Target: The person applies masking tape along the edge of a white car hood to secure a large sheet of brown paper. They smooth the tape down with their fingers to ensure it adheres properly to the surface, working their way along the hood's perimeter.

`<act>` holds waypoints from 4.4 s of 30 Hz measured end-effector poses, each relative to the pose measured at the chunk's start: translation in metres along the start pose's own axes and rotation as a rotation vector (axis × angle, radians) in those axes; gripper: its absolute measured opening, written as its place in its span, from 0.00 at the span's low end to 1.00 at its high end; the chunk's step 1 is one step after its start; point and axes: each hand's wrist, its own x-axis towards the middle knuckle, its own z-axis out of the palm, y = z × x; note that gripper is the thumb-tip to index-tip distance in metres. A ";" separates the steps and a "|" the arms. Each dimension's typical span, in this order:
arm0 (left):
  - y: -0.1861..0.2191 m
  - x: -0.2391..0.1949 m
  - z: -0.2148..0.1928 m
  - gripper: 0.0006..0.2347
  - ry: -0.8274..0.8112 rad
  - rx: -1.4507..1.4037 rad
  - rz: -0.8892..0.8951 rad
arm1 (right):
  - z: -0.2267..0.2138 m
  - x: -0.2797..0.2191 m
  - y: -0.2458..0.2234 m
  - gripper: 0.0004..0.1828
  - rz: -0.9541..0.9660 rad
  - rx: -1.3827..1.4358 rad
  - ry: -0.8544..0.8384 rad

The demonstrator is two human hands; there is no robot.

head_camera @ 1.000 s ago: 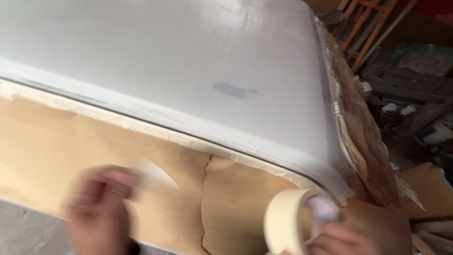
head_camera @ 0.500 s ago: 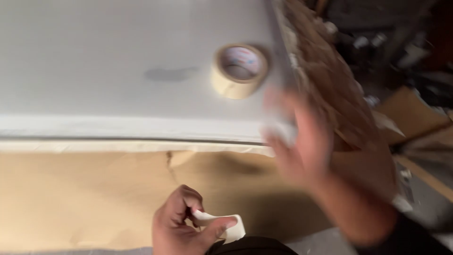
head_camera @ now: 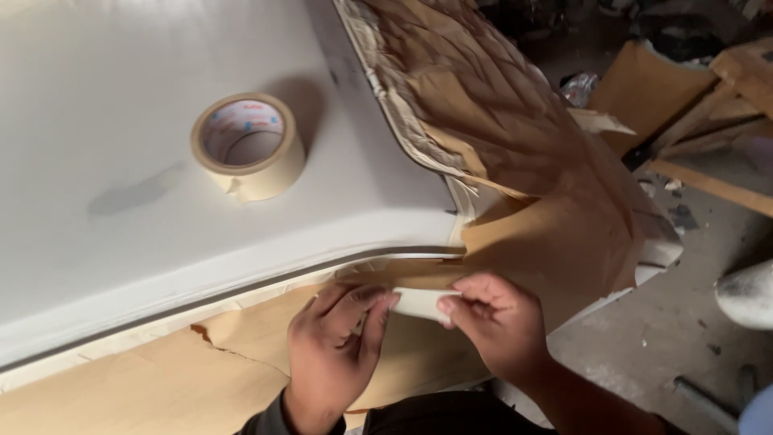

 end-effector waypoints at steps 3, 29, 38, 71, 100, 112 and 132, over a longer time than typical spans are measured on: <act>0.002 0.010 0.008 0.05 0.067 0.071 0.126 | 0.001 0.012 0.003 0.06 -0.114 0.117 0.065; 0.004 0.021 0.030 0.12 0.201 0.315 -0.046 | 0.016 0.040 -0.006 0.08 -0.104 0.015 0.246; 0.002 0.020 0.031 0.12 0.197 0.347 -0.058 | 0.016 0.040 -0.009 0.08 -0.138 0.008 0.242; 0.002 0.011 0.038 0.08 0.277 0.159 -0.211 | -0.008 0.055 -0.028 0.16 -0.400 -0.274 0.249; 0.012 0.030 0.032 0.09 0.341 0.406 -0.106 | -0.006 0.038 -0.029 0.10 -0.937 -0.647 -0.032; 0.002 0.008 0.011 0.07 0.149 0.727 0.372 | 0.000 0.043 -0.054 0.17 -1.053 -0.911 -0.183; 0.005 0.033 0.013 0.11 -0.102 0.700 0.603 | -0.014 0.044 -0.044 0.14 -0.914 -0.627 -0.007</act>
